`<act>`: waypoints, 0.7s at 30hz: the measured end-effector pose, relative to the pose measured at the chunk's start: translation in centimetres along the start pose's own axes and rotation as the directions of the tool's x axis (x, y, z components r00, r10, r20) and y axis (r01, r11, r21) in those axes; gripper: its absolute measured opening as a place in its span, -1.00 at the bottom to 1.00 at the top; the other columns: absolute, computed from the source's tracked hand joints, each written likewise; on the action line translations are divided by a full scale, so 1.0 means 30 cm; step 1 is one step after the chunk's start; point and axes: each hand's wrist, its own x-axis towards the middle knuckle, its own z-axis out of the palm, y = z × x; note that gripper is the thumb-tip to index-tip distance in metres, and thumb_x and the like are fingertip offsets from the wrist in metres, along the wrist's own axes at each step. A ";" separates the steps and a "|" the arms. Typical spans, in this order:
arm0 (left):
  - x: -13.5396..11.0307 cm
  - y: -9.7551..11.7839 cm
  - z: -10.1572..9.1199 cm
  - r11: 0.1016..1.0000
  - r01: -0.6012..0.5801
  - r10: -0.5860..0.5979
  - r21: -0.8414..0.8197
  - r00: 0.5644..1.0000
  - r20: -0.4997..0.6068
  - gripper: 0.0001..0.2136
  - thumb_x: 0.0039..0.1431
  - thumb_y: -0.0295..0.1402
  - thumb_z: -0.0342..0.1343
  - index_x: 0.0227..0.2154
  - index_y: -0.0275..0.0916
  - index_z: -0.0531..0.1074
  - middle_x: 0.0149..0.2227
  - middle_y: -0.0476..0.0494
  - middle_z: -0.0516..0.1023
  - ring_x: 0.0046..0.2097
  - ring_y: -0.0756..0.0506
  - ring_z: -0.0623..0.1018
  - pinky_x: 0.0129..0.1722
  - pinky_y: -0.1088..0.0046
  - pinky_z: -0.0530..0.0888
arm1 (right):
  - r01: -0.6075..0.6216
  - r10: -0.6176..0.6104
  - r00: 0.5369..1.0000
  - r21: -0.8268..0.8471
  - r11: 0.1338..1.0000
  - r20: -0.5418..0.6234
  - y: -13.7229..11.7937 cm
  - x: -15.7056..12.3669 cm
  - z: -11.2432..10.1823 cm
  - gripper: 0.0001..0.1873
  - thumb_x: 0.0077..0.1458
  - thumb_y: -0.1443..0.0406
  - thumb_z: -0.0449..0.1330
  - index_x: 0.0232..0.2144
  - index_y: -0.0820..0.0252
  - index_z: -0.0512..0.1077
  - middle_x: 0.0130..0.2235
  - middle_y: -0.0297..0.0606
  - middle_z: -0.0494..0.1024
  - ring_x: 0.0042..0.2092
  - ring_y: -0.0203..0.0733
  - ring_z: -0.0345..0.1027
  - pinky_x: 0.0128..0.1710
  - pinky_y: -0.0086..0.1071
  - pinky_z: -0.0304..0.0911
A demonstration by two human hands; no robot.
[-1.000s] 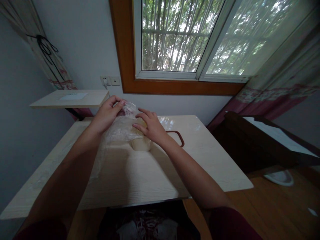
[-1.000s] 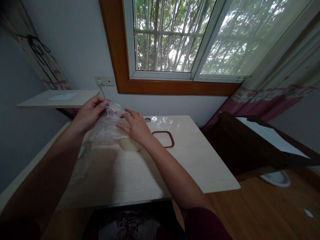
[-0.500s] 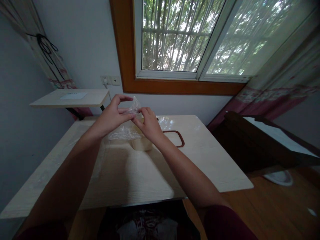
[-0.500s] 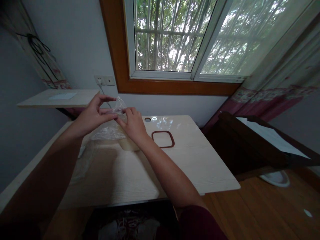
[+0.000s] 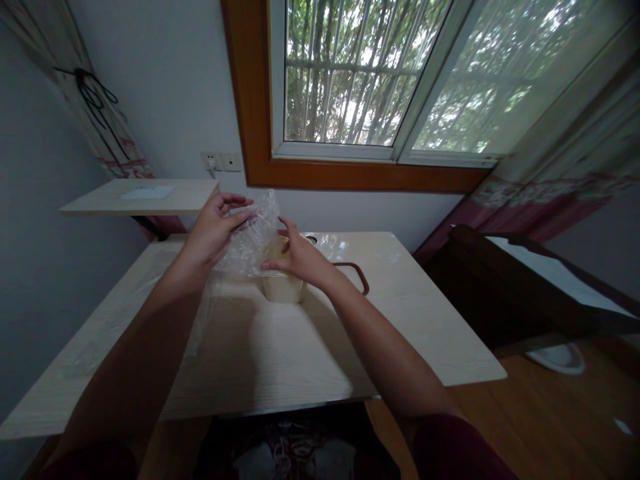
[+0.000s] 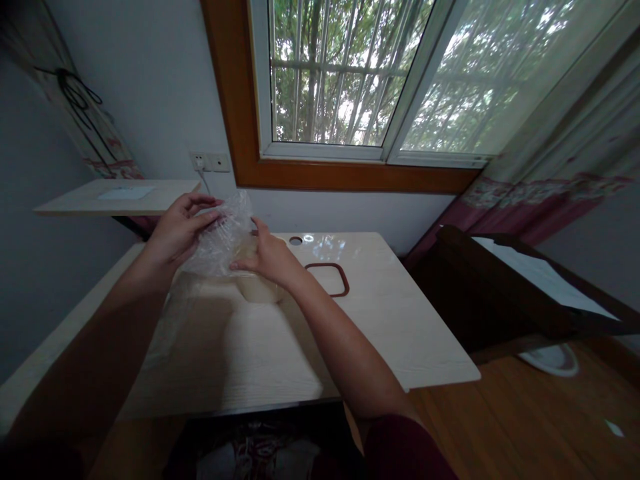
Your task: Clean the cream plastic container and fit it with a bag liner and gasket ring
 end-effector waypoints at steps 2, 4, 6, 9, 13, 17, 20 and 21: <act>0.003 -0.012 0.006 0.998 0.027 -0.027 -0.065 1.000 0.001 -0.68 -0.03 -0.39 0.35 -0.21 -0.22 0.41 -0.06 -0.13 0.56 -0.03 -0.08 0.57 0.04 0.30 0.54 | -0.034 0.036 0.999 -0.084 0.996 0.018 -0.007 0.002 -0.004 0.23 -0.13 -0.02 0.49 0.40 0.13 -0.07 0.15 0.06 0.49 0.07 0.09 0.47 0.06 -0.08 0.34; 0.008 -0.026 0.010 0.994 0.043 -0.044 -0.104 0.999 -0.003 -0.71 -0.01 -0.39 0.35 -0.22 -0.22 0.43 -0.07 -0.13 0.56 -0.05 -0.06 0.57 0.04 0.32 0.54 | -0.063 0.068 0.997 -0.187 0.980 0.023 -0.015 0.006 -0.010 0.13 -0.09 0.01 0.47 0.38 0.19 0.04 0.08 0.05 0.54 0.05 0.10 0.48 0.03 -0.11 0.35; 0.017 -0.046 0.006 0.991 0.053 -0.056 -0.123 0.998 -0.022 -0.73 0.00 -0.39 0.35 -0.23 -0.22 0.44 -0.08 -0.13 0.57 -0.08 -0.06 0.58 0.02 0.33 0.55 | -0.062 0.084 0.994 -0.285 0.957 0.063 -0.018 0.009 -0.019 -0.14 0.00 0.08 0.43 0.27 0.22 0.25 0.00 -0.01 0.60 -0.01 0.05 0.50 -0.03 -0.19 0.34; 0.035 -0.084 -0.015 0.993 0.049 -0.057 -0.111 0.996 -0.074 -0.73 -0.05 -0.39 0.36 -0.27 -0.22 0.46 -0.11 -0.12 0.57 -0.11 -0.05 0.59 -0.03 0.36 0.56 | -0.029 0.092 0.986 -0.402 0.915 0.139 -0.008 0.010 -0.035 -0.62 0.10 0.21 0.33 -0.04 0.20 0.51 -0.15 -0.11 0.66 -0.14 -0.04 0.52 -0.14 -0.30 0.30; 0.044 -0.120 -0.051 0.998 0.065 -0.062 0.016 0.987 -0.148 -0.71 -0.12 -0.37 0.39 -0.28 -0.22 0.50 -0.14 -0.11 0.57 -0.18 -0.05 0.58 -0.18 0.43 0.57 | -0.019 0.112 0.981 -0.491 0.871 0.160 0.017 0.008 -0.048 -0.83 0.14 0.22 0.29 -0.25 0.19 0.56 -0.25 -0.16 0.66 -0.23 -0.08 0.49 -0.24 -0.34 0.23; 0.037 -0.129 -0.079 0.979 0.133 -0.093 0.155 0.966 -0.243 -0.73 -0.12 -0.38 0.38 -0.31 -0.23 0.52 -0.26 -0.10 0.54 -0.28 -0.06 0.56 -0.30 0.45 0.55 | -0.013 0.121 0.979 -0.547 0.837 0.162 0.028 0.007 -0.054 -0.82 0.19 0.19 0.24 -0.32 0.17 0.58 -0.31 -0.19 0.65 -0.20 -0.07 0.45 -0.22 -0.34 0.20; 0.038 -0.136 -0.103 0.943 0.163 -0.082 0.290 0.959 -0.272 -0.76 -0.07 -0.37 0.36 -0.29 -0.23 0.52 -0.33 -0.09 0.52 -0.31 -0.08 0.55 -0.30 0.43 0.54 | -0.003 0.112 0.980 -0.557 0.831 0.162 0.024 0.007 -0.058 -0.80 0.23 0.19 0.22 -0.33 0.16 0.58 -0.34 -0.21 0.63 -0.19 -0.07 0.42 -0.17 -0.33 0.21; 0.039 -0.138 -0.111 0.925 0.157 -0.067 0.345 0.964 -0.259 -0.75 -0.05 -0.36 0.35 -0.26 -0.22 0.53 -0.32 -0.09 0.53 -0.30 -0.08 0.56 -0.28 0.41 0.54 | -0.004 0.109 0.982 -0.557 0.831 0.156 0.022 0.007 -0.058 -0.80 0.23 0.19 0.22 -0.34 0.16 0.58 -0.34 -0.21 0.63 -0.19 -0.06 0.42 -0.16 -0.32 0.21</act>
